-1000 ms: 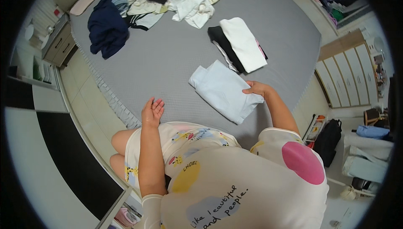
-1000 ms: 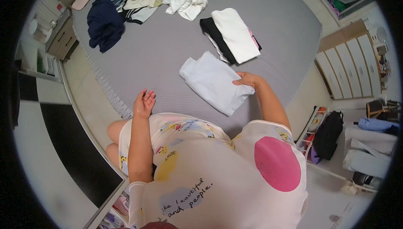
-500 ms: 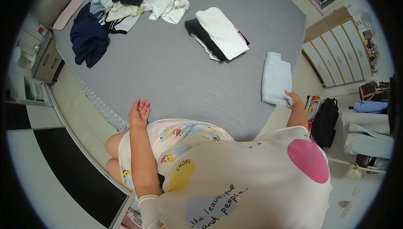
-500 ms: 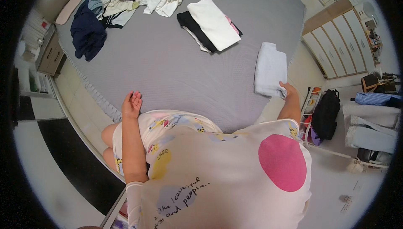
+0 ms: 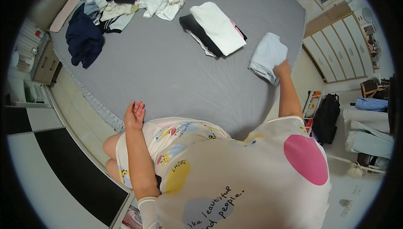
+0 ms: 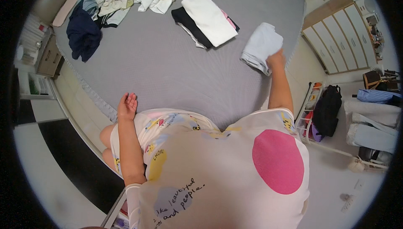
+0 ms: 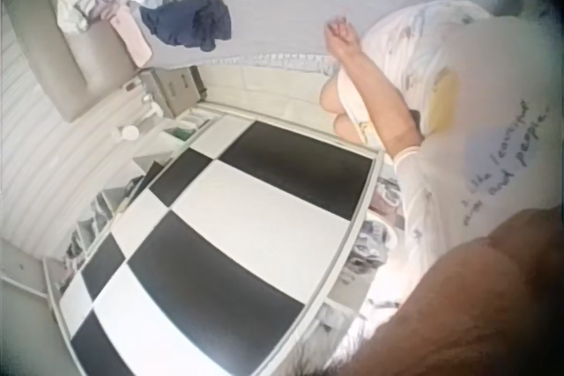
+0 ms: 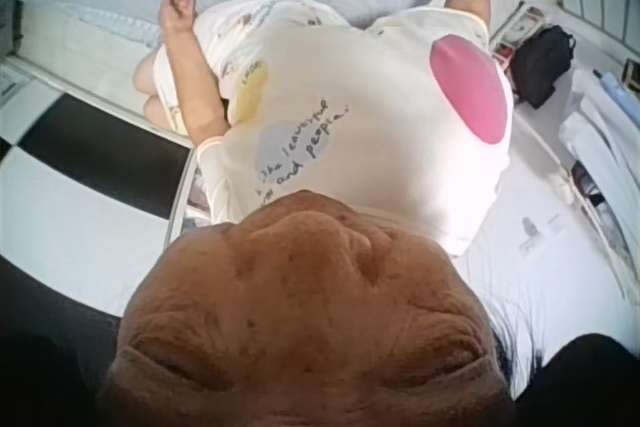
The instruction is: The person folds a pair of white pants and a dark blue t-shirt on a bed. They smooth and fold each item by hand, then place the folded pants and t-shirt into a neat stack on the bed.
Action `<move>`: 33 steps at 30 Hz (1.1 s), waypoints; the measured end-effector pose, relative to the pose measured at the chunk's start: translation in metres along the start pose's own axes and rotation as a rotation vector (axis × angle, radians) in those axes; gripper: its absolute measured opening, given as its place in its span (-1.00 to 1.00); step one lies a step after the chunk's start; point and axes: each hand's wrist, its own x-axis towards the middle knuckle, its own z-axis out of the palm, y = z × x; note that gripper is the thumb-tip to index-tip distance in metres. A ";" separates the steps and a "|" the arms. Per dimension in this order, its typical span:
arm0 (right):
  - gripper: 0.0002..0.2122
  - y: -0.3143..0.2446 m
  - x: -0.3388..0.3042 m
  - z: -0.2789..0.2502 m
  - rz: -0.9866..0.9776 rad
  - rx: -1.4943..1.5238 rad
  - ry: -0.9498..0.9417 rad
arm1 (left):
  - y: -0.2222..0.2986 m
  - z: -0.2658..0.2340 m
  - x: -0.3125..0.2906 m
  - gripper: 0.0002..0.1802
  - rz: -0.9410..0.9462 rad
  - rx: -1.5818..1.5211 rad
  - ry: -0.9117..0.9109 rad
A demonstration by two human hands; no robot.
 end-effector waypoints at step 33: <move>-0.25 -0.012 -0.175 0.082 -0.152 0.029 0.012 | 0.009 0.002 0.000 -0.78 0.051 0.028 -0.043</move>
